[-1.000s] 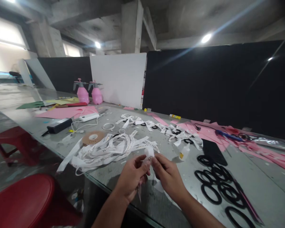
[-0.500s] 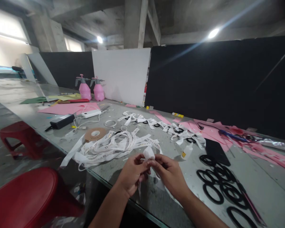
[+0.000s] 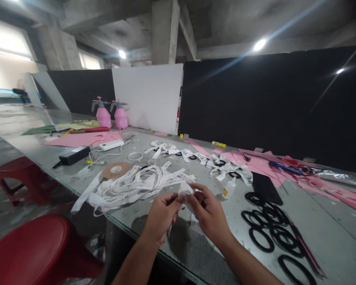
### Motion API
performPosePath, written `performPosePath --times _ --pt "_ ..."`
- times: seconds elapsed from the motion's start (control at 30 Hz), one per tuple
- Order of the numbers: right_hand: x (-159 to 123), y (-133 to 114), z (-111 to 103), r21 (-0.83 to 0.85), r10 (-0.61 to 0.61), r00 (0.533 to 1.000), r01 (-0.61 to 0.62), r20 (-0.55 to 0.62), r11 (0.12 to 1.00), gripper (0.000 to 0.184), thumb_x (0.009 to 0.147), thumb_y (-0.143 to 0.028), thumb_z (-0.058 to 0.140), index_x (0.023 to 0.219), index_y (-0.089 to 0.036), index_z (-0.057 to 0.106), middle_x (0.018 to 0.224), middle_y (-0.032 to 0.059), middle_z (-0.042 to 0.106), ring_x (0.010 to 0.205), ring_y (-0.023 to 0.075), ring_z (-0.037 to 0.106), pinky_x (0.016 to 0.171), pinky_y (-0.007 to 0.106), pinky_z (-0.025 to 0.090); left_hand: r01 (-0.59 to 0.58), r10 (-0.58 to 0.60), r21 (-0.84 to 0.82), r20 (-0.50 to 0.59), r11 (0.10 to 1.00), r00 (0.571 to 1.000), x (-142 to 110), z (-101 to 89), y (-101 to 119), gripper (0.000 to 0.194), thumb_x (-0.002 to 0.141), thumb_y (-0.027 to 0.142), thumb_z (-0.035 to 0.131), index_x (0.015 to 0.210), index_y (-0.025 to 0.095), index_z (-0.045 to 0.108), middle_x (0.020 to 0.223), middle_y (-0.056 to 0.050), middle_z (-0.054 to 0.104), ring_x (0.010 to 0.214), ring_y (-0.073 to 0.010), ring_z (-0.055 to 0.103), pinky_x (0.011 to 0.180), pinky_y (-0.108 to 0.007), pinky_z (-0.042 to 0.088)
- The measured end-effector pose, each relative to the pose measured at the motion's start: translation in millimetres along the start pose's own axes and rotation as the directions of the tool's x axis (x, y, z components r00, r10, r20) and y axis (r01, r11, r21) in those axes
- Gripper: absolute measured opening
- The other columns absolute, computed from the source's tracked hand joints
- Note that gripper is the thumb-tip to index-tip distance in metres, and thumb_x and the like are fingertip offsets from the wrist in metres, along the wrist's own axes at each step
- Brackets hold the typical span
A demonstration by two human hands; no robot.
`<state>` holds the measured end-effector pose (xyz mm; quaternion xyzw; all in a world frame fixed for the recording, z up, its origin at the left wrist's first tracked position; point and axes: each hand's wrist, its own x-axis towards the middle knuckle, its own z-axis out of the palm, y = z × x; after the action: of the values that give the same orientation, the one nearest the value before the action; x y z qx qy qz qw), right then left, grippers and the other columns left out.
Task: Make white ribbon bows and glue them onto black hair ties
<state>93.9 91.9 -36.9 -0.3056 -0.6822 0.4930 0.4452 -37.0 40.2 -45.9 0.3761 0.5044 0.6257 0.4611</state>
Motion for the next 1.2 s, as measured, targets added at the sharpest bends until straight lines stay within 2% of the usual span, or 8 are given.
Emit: performPosePath --times 0.2,0.5,0.73,0.87,0.97,1.07,1.13,1.2 --pt "3.5 5.4 0.5 0.106 0.055 0.998 -0.059 0.034 0.993 0.051 0.084 -0.047 0.065 0.122 -0.017 0.051 0.078 0.0005 0.059 0.06 0.0118 0.048 0.048 0.022 0.033 -0.08 0.085 0.054 -0.106 0.995 0.991 2.5 5.9 -1.7 0.037 0.078 0.051 0.064 0.08 0.014 0.062 0.062 0.004 0.054 0.038 -0.0027 0.033 0.037 -0.018 0.023" --pt "-0.1 3.4 0.4 0.007 -0.003 1.0 0.003 0.004 1.0 0.044 0.083 -0.044 0.065 0.117 -0.016 0.056 0.083 0.0034 0.062 0.065 0.0132 0.053 0.057 0.025 0.042 -0.112 0.128 0.107 -0.164 0.988 0.978 2.1 9.3 -4.7 0.036 0.081 0.051 0.061 0.081 0.015 0.058 0.063 0.005 0.052 0.038 -0.0029 0.034 0.035 -0.018 0.023" --pt "0.9 4.9 6.6 0.12 0.065 0.996 -0.072 0.061 0.99 0.046 0.08 -0.042 0.067 0.118 -0.019 0.054 0.085 0.0015 0.058 0.053 0.0096 0.05 0.044 0.023 0.041 -0.116 0.124 0.048 -0.207 0.992 0.97 3.6 6.2 -6.2 0.035 0.08 0.05 0.062 0.08 0.016 0.057 0.063 0.005 0.052 0.038 -0.0027 0.034 0.037 -0.018 0.023" --pt "0.3 6.0 8.5 0.055 0.064 0.991 -0.071 0.114 0.996 0.043 0.081 -0.037 0.066 0.118 -0.019 0.057 0.086 0.0016 0.057 0.054 0.0092 0.05 0.046 0.022 0.04 -0.133 0.19 0.225 -0.257 0.965 0.947 6.7 -3.6 -1.6 0.033 0.082 0.049 0.058 0.077 0.016 0.059 0.059 0.004 0.054 0.043 -0.0067 0.041 0.042 -0.02 0.03" --pt "-2.9 7.6 8.2 -0.106 -0.004 0.991 0.018 0.134 0.994 0.039 0.081 -0.031 0.064 0.118 -0.019 0.058 0.089 0.0029 0.06 0.06 0.0112 0.054 0.054 0.024 0.045 -0.138 0.307 0.485 -0.288 0.863 0.907 5.2 -10.2 4.1 0.031 0.083 0.045 0.056 0.077 0.015 0.064 0.066 -0.002 0.064 0.059 -0.0133 0.056 0.056 -0.023 0.04" --pt "-6.0 9.1 6.1 -0.349 -0.181 0.964 0.241 0.196 0.906 0.039 0.082 -0.02 0.06 0.121 -0.022 0.056 0.096 0.0048 0.064 0.072 0.0164 0.061 0.065 0.028 0.049 -0.12 0.408 0.689 -0.272 0.715 0.872 3.3 -13.9 8.1 0.031 0.087 0.041 0.052 0.081 0.015 0.069 0.073 -0.005 0.07 0.069 -0.0175 0.063 0.065 -0.026 0.042" --pt "-6.9 8.2 3.4 -0.516 -0.342 0.905 0.426 0.254 0.743 0.039 0.084 -0.013 0.054 0.121 -0.023 0.056 0.096 0.0052 0.066 0.076 0.0186 0.063 0.066 0.029 0.048 -0.086 0.452 0.78 -0.266 0.619 0.851 3.9 -15.8 9.8 0.03 0.088 0.037 0.05 0.083 0.016 0.07 0.075 -0.007 0.072 0.071 -0.0187 0.064 0.066 -0.026 0.041" --pt "-7.2 4.7 -0.5 -0.615 -0.484 0.816 0.564 0.314 0.551 0.039 0.084 -0.007 0.047 0.119 -0.022 0.057 0.092 0.0055 0.067 0.071 0.0181 0.062 0.061 0.028 0.046 -0.041 0.469 0.841 -0.26 0.54 0.844 5.5 -18.0 12.2 0.027 0.088 0.032 0.049 0.084 0.017 0.071 0.08 -0.008 0.074 0.074 -0.0199 0.066 0.068 -0.027 0.041"
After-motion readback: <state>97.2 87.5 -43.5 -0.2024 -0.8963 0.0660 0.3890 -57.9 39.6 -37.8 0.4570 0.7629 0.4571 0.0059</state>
